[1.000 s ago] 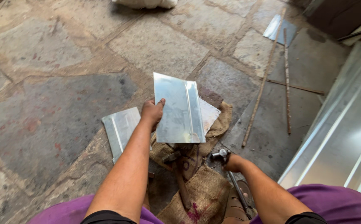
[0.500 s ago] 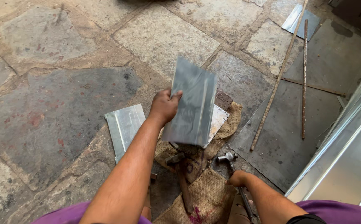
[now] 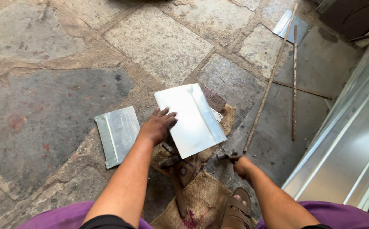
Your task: The person hammers pieces of metal sheet placed on a block, one after another.
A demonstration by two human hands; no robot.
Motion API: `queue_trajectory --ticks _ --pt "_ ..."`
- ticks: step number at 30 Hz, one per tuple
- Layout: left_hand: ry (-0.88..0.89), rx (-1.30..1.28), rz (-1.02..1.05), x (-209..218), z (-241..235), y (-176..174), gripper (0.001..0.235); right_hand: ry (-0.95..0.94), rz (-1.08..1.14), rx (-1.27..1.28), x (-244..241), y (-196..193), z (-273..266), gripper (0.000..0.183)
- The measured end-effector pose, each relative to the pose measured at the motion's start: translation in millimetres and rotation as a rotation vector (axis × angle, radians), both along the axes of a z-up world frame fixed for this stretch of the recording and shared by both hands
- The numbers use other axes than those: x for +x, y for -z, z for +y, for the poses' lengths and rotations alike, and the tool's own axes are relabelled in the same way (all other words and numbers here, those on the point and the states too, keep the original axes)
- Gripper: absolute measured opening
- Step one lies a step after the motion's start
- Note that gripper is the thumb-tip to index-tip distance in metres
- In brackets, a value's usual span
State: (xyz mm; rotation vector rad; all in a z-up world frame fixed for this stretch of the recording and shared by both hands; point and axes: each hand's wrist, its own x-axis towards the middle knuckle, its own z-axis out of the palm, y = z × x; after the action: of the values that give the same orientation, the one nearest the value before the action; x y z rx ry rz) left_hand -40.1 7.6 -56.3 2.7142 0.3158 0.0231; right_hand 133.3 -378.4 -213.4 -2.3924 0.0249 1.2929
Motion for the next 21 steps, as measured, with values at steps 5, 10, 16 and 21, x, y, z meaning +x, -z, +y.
queue_trajectory --ticks 5,10,16,21 --pt "-0.421 0.020 0.144 -12 8 29 0.058 -0.035 -0.357 -0.129 20 -68 12 0.062" --pt "-0.860 -0.676 0.319 7 10 51 0.061 -0.052 -0.642 0.032 22 -214 49 0.062" --pt "-0.829 -0.772 0.401 33 3 120 0.060 0.075 -0.688 0.236 -36 -328 68 0.045" --pt "-1.082 -0.582 0.186 29 24 104 0.051 0.028 -0.485 0.351 -83 -306 94 0.034"
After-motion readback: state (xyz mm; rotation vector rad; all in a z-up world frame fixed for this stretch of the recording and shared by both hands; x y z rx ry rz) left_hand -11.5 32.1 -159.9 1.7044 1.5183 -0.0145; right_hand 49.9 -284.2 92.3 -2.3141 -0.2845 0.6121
